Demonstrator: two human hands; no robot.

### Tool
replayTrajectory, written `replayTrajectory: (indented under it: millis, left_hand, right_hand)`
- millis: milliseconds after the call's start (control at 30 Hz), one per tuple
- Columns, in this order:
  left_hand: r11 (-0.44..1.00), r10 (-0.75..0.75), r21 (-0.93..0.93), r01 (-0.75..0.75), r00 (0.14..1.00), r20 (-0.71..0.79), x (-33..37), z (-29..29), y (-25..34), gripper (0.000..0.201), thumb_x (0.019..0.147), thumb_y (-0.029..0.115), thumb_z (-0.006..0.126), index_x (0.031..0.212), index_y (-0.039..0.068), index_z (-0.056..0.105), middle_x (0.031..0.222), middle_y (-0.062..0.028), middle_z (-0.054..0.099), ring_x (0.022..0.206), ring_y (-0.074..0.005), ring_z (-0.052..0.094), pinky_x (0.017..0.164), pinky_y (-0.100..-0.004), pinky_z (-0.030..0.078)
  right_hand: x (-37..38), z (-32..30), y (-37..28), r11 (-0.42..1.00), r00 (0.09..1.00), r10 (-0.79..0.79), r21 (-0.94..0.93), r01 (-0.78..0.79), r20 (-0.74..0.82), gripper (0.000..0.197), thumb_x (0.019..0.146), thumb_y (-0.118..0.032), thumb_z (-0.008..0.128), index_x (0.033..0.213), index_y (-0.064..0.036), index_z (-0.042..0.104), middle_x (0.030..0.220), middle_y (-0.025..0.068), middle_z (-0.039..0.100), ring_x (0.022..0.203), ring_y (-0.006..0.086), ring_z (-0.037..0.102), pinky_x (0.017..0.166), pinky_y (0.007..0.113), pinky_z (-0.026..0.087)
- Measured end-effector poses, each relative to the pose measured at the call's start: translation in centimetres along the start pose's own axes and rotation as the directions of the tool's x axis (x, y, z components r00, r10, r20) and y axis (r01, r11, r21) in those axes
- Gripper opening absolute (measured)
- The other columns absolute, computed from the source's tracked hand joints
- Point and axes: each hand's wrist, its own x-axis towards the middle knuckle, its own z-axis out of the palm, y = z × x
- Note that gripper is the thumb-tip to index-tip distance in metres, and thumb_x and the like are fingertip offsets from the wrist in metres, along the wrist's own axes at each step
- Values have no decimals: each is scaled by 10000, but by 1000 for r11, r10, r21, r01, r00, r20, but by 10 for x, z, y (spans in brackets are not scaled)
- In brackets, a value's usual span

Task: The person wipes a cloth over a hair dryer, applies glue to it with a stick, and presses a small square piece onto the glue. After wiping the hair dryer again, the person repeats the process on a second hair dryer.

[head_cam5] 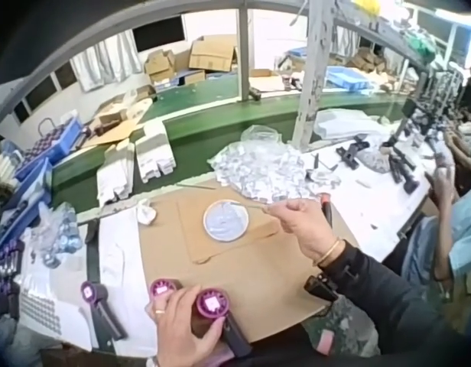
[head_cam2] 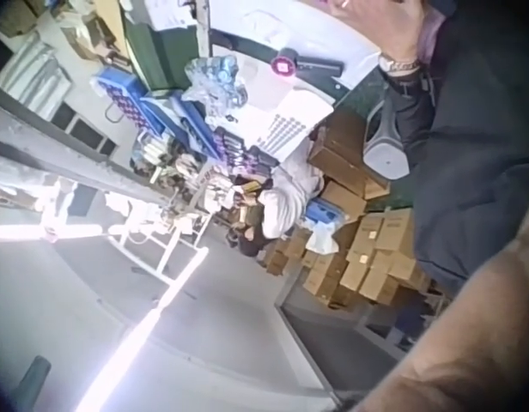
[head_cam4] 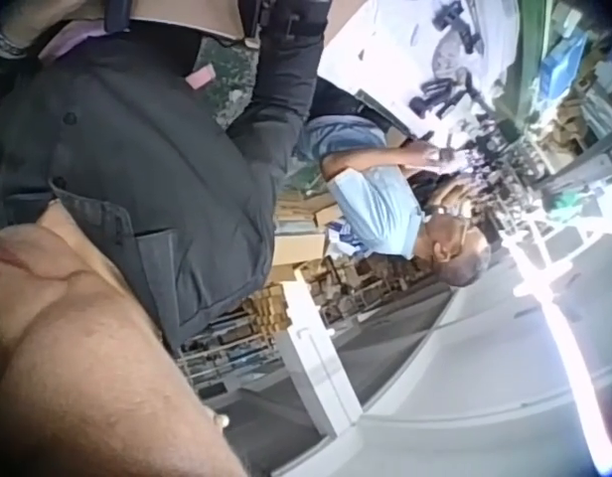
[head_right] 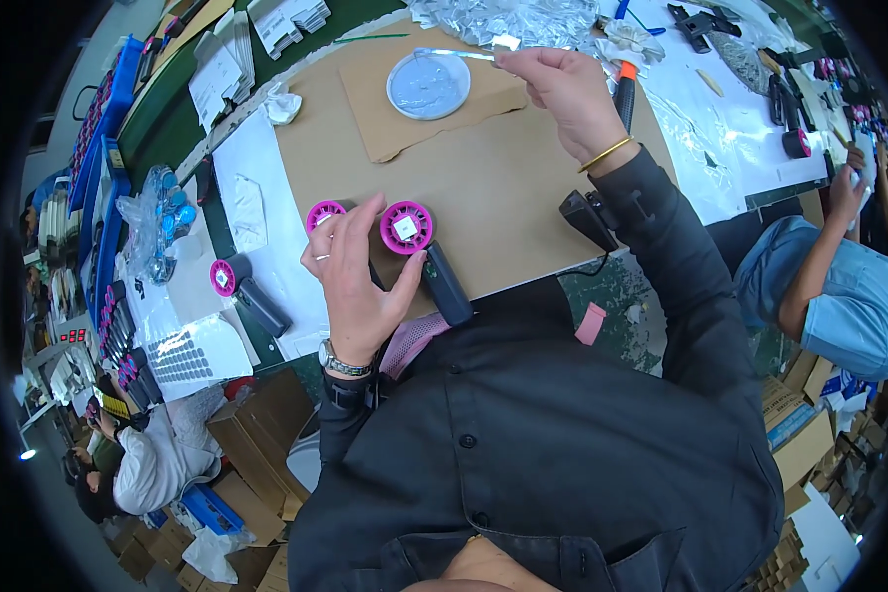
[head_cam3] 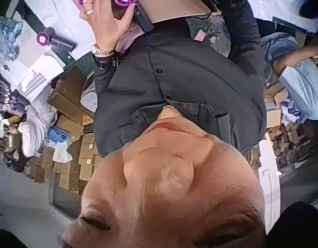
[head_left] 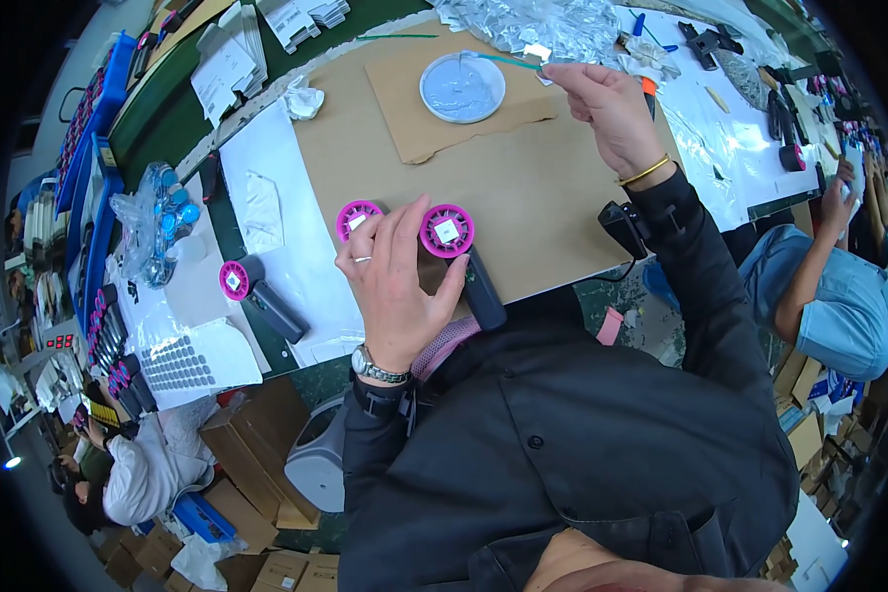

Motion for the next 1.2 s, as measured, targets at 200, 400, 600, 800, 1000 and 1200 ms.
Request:
replayTrajectory:
  millis: [200, 400, 600, 800, 1000, 1200]
  left_hand:
    - [1000, 2, 0, -2, 1000, 2, 1, 2, -1, 747, 799, 303, 877, 1471, 116, 611, 1323, -78, 658, 1290, -318, 520, 1125, -494, 266]
    - [1000, 17, -7, -17, 999, -28, 10, -7, 5, 631, 834, 256, 860, 1409, 97, 654, 1259, -73, 685, 1242, -289, 561, 1109, -461, 297]
    - [988, -103, -126, 94, 993, -65, 68, -43, -19, 276, 901, 182, 813, 1137, 50, 759, 1014, -106, 734, 901, -243, 675, 869, -361, 482]
    - [956, -204, -188, 225, 971, 123, 150, -1, -80, 276, 920, 281, 797, 929, 6, 798, 795, -142, 763, 673, -251, 720, 649, -352, 547]
    - [890, -302, -207, 406, 866, 398, 184, 41, -95, 396, 872, 396, 830, 837, 2, 803, 773, -144, 772, 669, -270, 731, 654, -372, 556]
    - [920, -325, -99, 379, 879, 350, 195, 61, -103, 422, 840, 433, 848, 803, 15, 806, 758, -142, 773, 709, -292, 744, 700, -407, 575]
  right_hand:
    - [-4, 9, 1, 956, 989, -146, -263, 133, -30, 224, 998, -207, 782, 1118, -22, 820, 761, -75, 589, 688, 45, 453, 610, 235, 356]
    - [-12, 12, 6, 470, 777, -588, -686, 555, 225, 154, 972, -115, 788, 1106, -45, 813, 805, 19, 649, 729, 134, 596, 619, 280, 457]
    - [1, 6, -20, 80, 523, -690, -666, 742, 500, 162, 915, -84, 806, 1077, -70, 806, 885, 67, 660, 799, 233, 651, 678, 343, 512]
    - [26, -5, -33, -218, 342, -594, -554, 803, 729, 219, 885, -77, 808, 1102, -76, 777, 923, 55, 640, 876, 256, 650, 770, 394, 533]
    - [42, -17, -37, -286, 303, -529, -503, 815, 792, 289, 882, -84, 791, 1169, -90, 756, 951, 49, 622, 897, 246, 640, 796, 391, 525]
    - [56, -25, -34, -311, 270, -482, -450, 837, 834, 329, 894, -93, 731, 1223, -75, 729, 957, 41, 602, 916, 224, 625, 831, 379, 515]
